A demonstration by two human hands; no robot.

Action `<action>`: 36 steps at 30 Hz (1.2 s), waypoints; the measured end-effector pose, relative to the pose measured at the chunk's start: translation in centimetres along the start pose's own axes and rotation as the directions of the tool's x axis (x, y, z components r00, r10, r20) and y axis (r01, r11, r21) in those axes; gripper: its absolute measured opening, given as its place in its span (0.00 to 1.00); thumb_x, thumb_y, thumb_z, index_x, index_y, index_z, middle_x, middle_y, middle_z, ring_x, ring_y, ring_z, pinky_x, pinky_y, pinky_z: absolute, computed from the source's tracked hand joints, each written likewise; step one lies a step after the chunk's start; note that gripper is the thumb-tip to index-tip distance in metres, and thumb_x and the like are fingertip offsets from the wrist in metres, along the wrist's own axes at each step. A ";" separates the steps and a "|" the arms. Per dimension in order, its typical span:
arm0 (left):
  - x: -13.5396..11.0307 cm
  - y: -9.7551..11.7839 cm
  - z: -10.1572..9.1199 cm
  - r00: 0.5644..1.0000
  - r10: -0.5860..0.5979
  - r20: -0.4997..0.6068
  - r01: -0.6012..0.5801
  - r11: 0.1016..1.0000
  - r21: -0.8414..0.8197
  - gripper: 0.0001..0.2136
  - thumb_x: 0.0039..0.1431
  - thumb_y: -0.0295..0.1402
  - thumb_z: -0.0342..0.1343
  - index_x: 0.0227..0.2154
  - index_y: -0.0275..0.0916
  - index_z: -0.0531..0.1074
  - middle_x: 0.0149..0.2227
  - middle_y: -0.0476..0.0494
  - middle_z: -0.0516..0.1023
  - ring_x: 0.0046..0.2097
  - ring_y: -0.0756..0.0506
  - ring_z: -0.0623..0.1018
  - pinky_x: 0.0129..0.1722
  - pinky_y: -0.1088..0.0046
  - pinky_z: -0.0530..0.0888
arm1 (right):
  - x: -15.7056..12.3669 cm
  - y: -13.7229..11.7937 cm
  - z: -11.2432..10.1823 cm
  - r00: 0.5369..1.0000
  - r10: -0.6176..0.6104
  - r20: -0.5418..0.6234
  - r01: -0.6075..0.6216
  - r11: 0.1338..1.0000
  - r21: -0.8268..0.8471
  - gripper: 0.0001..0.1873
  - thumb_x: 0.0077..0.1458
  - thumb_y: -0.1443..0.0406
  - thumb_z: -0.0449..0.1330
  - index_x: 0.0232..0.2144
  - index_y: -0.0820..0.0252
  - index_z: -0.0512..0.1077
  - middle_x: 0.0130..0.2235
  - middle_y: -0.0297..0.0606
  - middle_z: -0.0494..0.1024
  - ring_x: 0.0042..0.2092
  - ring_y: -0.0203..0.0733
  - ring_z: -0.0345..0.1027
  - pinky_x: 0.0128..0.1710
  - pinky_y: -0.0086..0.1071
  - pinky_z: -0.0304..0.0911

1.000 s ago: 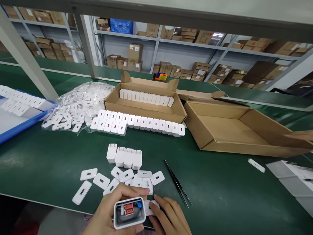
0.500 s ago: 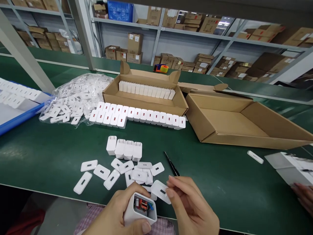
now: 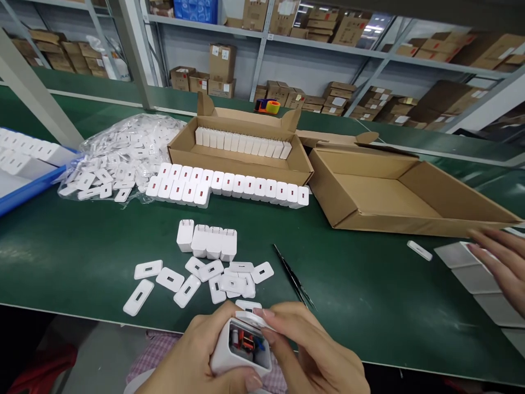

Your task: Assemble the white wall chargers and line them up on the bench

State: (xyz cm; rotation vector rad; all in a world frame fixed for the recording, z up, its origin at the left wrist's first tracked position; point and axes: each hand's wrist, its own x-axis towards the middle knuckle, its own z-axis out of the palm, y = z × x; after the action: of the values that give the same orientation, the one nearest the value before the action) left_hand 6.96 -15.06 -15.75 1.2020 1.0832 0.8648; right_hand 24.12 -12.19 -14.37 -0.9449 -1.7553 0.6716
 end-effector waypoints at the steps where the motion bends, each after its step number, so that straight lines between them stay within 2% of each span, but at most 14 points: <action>1: 0.0 0.1 0.0 1.000 0.011 0.006 -0.011 1.000 -0.004 0.23 0.52 0.55 0.63 0.38 0.40 0.73 0.27 0.53 0.67 0.29 0.49 0.62 0.28 0.77 0.58 | 1.0 0.6 -1.2 1.000 -0.026 -0.017 0.026 0.999 -0.043 0.09 0.62 0.65 0.61 0.40 0.49 0.81 0.32 0.38 0.82 0.31 0.41 0.77 0.26 0.30 0.73; 2: 0.0 0.1 0.1 1.000 0.018 0.004 -0.018 1.000 -0.012 0.23 0.53 0.55 0.62 0.38 0.40 0.73 0.27 0.52 0.68 0.29 0.49 0.62 0.28 0.77 0.58 | 2.4 1.6 -2.9 0.998 -0.061 -0.033 0.057 0.994 -0.089 0.08 0.61 0.61 0.62 0.37 0.49 0.82 0.33 0.38 0.83 0.32 0.43 0.77 0.26 0.32 0.74; 5: 0.1 0.2 0.1 1.000 0.030 0.005 -0.030 0.999 -0.015 0.23 0.54 0.56 0.61 0.40 0.40 0.73 0.28 0.52 0.69 0.29 0.49 0.63 0.29 0.77 0.59 | 7.9 7.3 -10.4 0.982 -0.096 -0.164 0.070 0.985 -0.157 0.25 0.68 0.51 0.46 0.39 0.47 0.82 0.43 0.35 0.83 0.43 0.48 0.79 0.34 0.37 0.74; 6: 0.2 0.3 0.1 1.000 0.028 0.000 -0.028 1.000 -0.013 0.23 0.54 0.55 0.61 0.40 0.40 0.73 0.28 0.52 0.69 0.30 0.49 0.64 0.29 0.76 0.60 | 9.7 9.8 -13.1 0.973 -0.174 -0.151 0.132 0.958 -0.254 0.22 0.67 0.49 0.48 0.38 0.43 0.82 0.42 0.31 0.83 0.43 0.45 0.79 0.34 0.36 0.74; 8: 0.2 0.3 0.0 0.999 0.033 -0.012 -0.033 0.999 -0.006 0.21 0.56 0.54 0.61 0.40 0.41 0.72 0.29 0.52 0.70 0.30 0.48 0.65 0.30 0.76 0.60 | 12.3 14.5 -17.6 0.970 -0.182 -0.160 0.127 0.944 -0.303 0.10 0.54 0.50 0.66 0.33 0.43 0.82 0.36 0.30 0.83 0.45 0.47 0.77 0.34 0.37 0.75; 11: 0.1 0.4 0.0 0.999 0.032 -0.042 -0.034 0.999 -0.039 0.19 0.57 0.51 0.61 0.42 0.43 0.67 0.28 0.54 0.69 0.28 0.49 0.64 0.29 0.75 0.58 | 13.3 19.1 -20.9 0.975 -0.175 -0.136 0.127 0.944 -0.304 0.12 0.43 0.51 0.73 0.30 0.45 0.81 0.30 0.25 0.81 0.42 0.46 0.75 0.28 0.38 0.75; 15: -0.4 0.3 0.1 0.992 0.041 -0.122 -0.060 0.986 -0.154 0.22 0.56 0.51 0.61 0.44 0.46 0.61 0.27 0.55 0.67 0.27 0.49 0.63 0.28 0.74 0.56 | 12.2 20.3 -21.7 0.986 -0.132 -0.099 0.112 0.976 -0.187 0.11 0.46 0.54 0.74 0.32 0.46 0.81 0.32 0.25 0.82 0.42 0.44 0.75 0.26 0.37 0.77; 17: -0.6 0.4 0.4 0.985 0.069 -0.160 -0.098 0.979 -0.181 0.21 0.57 0.52 0.60 0.42 0.46 0.61 0.26 0.55 0.65 0.26 0.49 0.60 0.27 0.73 0.55 | 11.9 20.0 -21.9 0.994 -0.083 -0.068 0.077 0.993 -0.084 0.09 0.55 0.51 0.67 0.32 0.46 0.80 0.35 0.26 0.83 0.42 0.42 0.77 0.28 0.37 0.79; 20: -0.7 0.4 0.8 0.973 0.153 -0.170 -0.186 0.961 -0.204 0.18 0.59 0.52 0.59 0.39 0.47 0.62 0.23 0.56 0.60 0.24 0.50 0.56 0.26 0.72 0.53 | 11.5 19.5 -22.1 1.000 0.006 -0.016 -0.005 0.997 0.073 0.22 0.70 0.51 0.48 0.34 0.43 0.80 0.41 0.20 0.82 0.46 0.32 0.78 0.39 0.31 0.81; 25: -0.4 -0.3 1.6 0.940 0.248 -0.235 -0.317 0.888 -0.331 0.15 0.61 0.49 0.60 0.39 0.48 0.63 0.25 0.56 0.63 0.24 0.52 0.58 0.24 0.75 0.54 | 10.9 18.8 -21.7 0.994 0.099 0.038 -0.105 0.968 0.228 0.27 0.73 0.54 0.40 0.39 0.40 0.79 0.50 0.11 0.78 0.55 0.24 0.72 0.50 0.20 0.73; 29: -0.2 -0.4 1.2 0.961 0.239 -0.137 -0.275 0.860 -0.430 0.15 0.60 0.48 0.62 0.41 0.48 0.65 0.31 0.53 0.68 0.28 0.52 0.63 0.28 0.77 0.62 | 11.5 17.7 -21.0 0.999 -0.023 -0.047 0.027 0.995 0.094 0.23 0.73 0.55 0.43 0.42 0.41 0.79 0.50 0.12 0.79 0.52 0.27 0.75 0.46 0.20 0.75; 32: -0.4 0.5 0.7 0.982 0.155 -0.113 -0.190 0.866 -0.463 0.21 0.58 0.57 0.58 0.44 0.47 0.68 0.38 0.47 0.73 0.35 0.48 0.69 0.34 0.74 0.66 | 12.1 15.9 -20.0 0.983 -0.154 -0.102 0.151 0.988 -0.032 0.23 0.72 0.53 0.44 0.44 0.49 0.78 0.52 0.21 0.79 0.52 0.39 0.75 0.37 0.33 0.79; 34: -0.5 1.2 0.4 0.989 0.103 -0.109 -0.140 0.896 -0.422 0.26 0.58 0.61 0.54 0.44 0.43 0.72 0.38 0.45 0.73 0.37 0.45 0.70 0.35 0.72 0.66 | 11.9 13.9 -18.4 0.972 -0.211 -0.098 0.204 0.975 -0.085 0.25 0.71 0.50 0.43 0.45 0.51 0.77 0.54 0.26 0.78 0.53 0.46 0.75 0.34 0.38 0.79; 36: -0.7 1.6 0.2 0.997 0.048 -0.063 -0.068 0.925 -0.373 0.27 0.58 0.61 0.53 0.41 0.39 0.73 0.34 0.45 0.72 0.36 0.45 0.70 0.36 0.71 0.64 | 10.4 11.4 -15.7 0.963 -0.260 -0.072 0.249 0.959 -0.138 0.21 0.70 0.49 0.46 0.49 0.47 0.75 0.54 0.28 0.78 0.53 0.47 0.74 0.38 0.37 0.77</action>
State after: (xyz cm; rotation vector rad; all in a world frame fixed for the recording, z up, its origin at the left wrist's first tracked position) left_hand 7.06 -15.46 -14.08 0.8967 0.8757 1.0992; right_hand 40.04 2.98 -12.60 -0.8014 -1.8167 0.3493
